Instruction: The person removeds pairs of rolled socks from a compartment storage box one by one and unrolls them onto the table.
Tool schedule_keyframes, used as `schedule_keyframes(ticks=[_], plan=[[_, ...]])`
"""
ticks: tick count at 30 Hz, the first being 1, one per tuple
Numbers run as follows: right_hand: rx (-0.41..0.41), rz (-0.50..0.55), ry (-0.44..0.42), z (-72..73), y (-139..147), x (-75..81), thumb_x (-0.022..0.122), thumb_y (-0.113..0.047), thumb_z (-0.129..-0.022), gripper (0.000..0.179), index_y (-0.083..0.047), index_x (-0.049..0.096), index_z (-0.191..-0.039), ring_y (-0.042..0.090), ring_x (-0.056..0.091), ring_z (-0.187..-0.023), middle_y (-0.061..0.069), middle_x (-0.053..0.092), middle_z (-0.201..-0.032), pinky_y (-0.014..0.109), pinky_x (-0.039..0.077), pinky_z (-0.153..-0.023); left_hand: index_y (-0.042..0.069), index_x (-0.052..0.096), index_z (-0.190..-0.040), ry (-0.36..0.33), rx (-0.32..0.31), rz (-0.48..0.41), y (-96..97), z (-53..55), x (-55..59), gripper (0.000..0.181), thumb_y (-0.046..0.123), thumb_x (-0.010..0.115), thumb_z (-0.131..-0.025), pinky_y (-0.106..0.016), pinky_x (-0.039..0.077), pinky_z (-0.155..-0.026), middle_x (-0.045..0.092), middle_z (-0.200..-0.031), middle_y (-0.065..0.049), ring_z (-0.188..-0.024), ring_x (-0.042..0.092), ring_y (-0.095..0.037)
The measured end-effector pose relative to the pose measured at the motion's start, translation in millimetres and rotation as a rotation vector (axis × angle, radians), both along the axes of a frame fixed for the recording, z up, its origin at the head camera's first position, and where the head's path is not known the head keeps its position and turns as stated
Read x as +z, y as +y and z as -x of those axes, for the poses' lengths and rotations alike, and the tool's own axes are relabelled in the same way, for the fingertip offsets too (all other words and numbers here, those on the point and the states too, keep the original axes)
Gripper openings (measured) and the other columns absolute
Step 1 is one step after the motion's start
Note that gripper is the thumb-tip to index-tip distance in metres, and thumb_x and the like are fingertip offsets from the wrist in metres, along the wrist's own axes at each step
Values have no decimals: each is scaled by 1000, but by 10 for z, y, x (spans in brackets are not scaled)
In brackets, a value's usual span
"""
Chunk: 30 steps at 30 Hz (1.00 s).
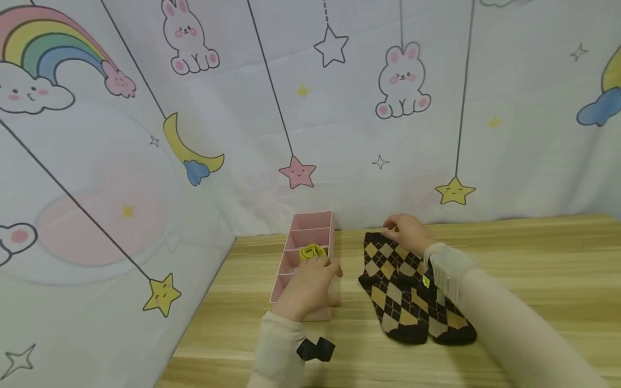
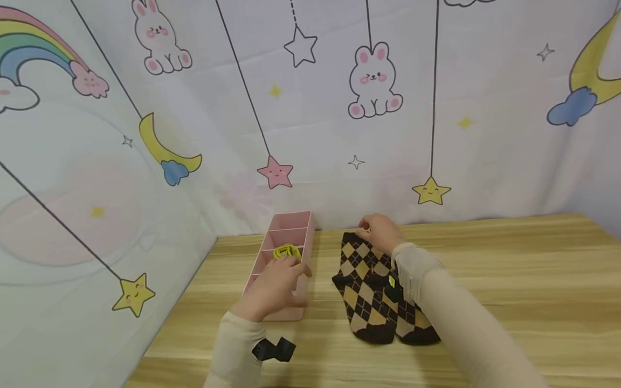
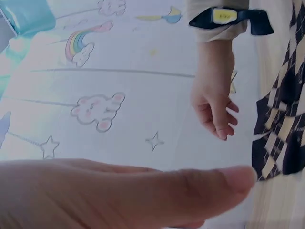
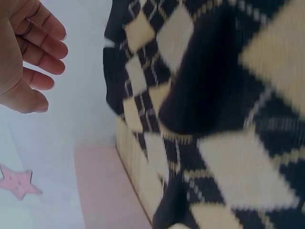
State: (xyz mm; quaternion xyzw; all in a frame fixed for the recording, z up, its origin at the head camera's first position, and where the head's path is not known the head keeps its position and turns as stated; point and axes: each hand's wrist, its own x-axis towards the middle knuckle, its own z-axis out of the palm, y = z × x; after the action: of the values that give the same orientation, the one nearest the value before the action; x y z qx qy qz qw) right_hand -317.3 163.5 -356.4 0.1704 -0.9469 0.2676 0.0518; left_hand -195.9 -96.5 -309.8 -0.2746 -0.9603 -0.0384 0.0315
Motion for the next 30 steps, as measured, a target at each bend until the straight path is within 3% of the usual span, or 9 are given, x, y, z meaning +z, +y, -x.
schedule_keyframes(ticks=[8, 16, 21, 30], plan=[[59, 21, 12, 8, -313, -7, 58, -24, -96, 31, 0, 64, -113, 27, 64, -94, 14, 68, -106, 43, 53, -83, 10, 67, -103, -43, 98, -25, -347, 66, -1, 46, 27, 87, -64, -49, 42, -94, 63, -109, -11, -108, 54, -32], [136, 47, 13, -15, -622, -11, 58, -24, -96, 31, 1, 64, -113, 24, 64, -91, 12, 68, -102, 41, 53, -82, 8, 64, -110, -174, 247, -103, -586, 108, -33, 58, 26, 90, -61, -52, 38, -100, 58, -118, -14, -112, 50, -34], [158, 56, 16, -22, -801, 2, 59, -25, -96, 29, -1, 66, -111, 24, 64, -94, 12, 68, -105, 40, 53, -83, 8, 63, -111, -188, 295, -129, -682, 133, -47, 61, 25, 90, -60, -54, 36, -103, 58, -120, -15, -117, 49, -36], [223, 100, 26, -36, -1105, 38, 60, -25, -95, 23, -6, 70, -101, 19, 65, -86, 6, 71, -93, 35, 54, -78, 8, 62, -119, -188, 353, -108, -736, 184, -77, 66, 26, 89, -62, -57, 34, -104, 57, -123, -18, -119, 48, -41]])
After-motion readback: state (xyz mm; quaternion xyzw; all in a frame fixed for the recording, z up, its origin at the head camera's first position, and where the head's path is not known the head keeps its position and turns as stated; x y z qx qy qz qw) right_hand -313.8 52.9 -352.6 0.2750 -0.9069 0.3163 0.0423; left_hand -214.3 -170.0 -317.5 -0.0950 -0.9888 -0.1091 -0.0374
